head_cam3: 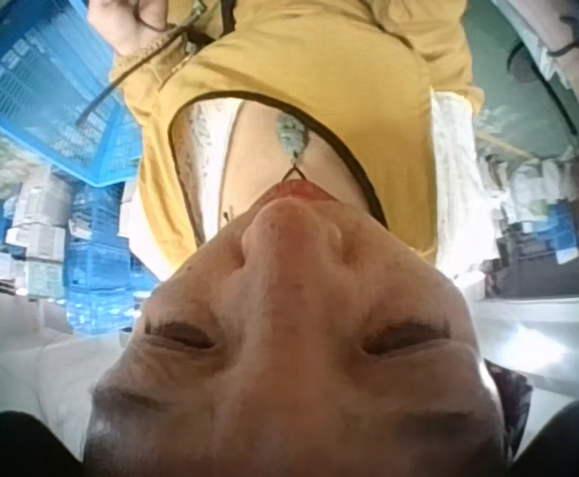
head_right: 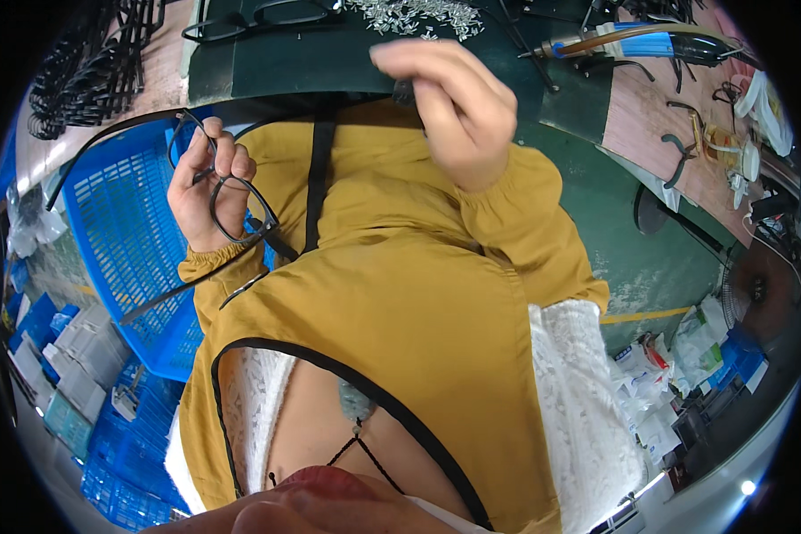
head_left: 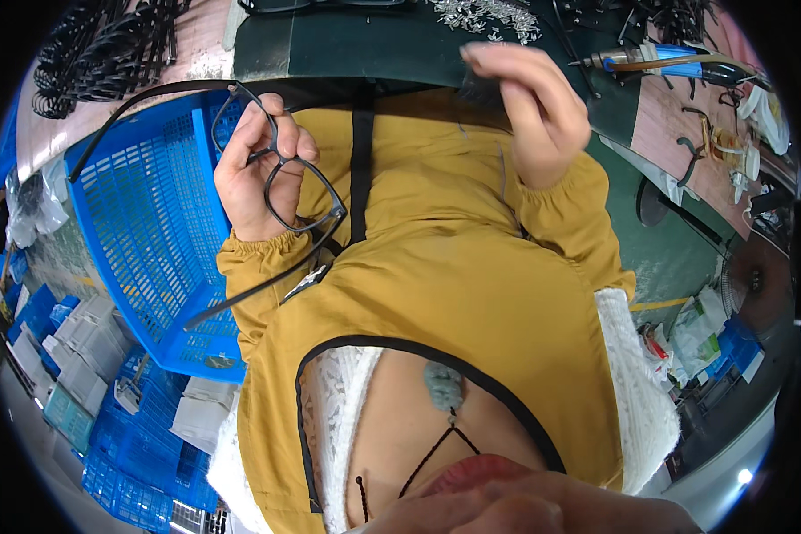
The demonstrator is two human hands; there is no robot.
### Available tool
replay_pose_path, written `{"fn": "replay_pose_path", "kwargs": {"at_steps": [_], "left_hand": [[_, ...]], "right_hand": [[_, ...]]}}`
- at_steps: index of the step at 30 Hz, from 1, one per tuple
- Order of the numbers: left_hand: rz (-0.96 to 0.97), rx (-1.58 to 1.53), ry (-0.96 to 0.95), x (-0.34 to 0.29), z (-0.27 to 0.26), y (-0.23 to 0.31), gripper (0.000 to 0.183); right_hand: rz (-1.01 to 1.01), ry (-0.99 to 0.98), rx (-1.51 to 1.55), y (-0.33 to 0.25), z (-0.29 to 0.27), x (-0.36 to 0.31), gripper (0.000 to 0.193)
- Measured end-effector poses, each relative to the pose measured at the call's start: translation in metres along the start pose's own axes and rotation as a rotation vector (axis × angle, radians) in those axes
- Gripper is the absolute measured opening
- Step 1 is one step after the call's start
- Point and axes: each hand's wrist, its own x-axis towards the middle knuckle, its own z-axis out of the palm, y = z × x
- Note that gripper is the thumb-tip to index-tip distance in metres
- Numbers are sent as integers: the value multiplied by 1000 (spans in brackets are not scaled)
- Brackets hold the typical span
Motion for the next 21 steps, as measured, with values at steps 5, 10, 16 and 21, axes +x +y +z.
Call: {"fn": "replay_pose_path", "kwargs": {"at_steps": [5,10,16,21], "left_hand": [[7,20,65,-7,-16,7,22],[-20,101,41,-3,1,4,23],[311,266,122,53,47,-10,26],[37,155,-27,72,74,-37,28]], "right_hand": [[159,-444,34,13,31,-43,24],[257,-656,-140,31,63,-41,20],[81,-344,89,-6,44,13,30],[107,37,-144,-13,5,36,26]]}}
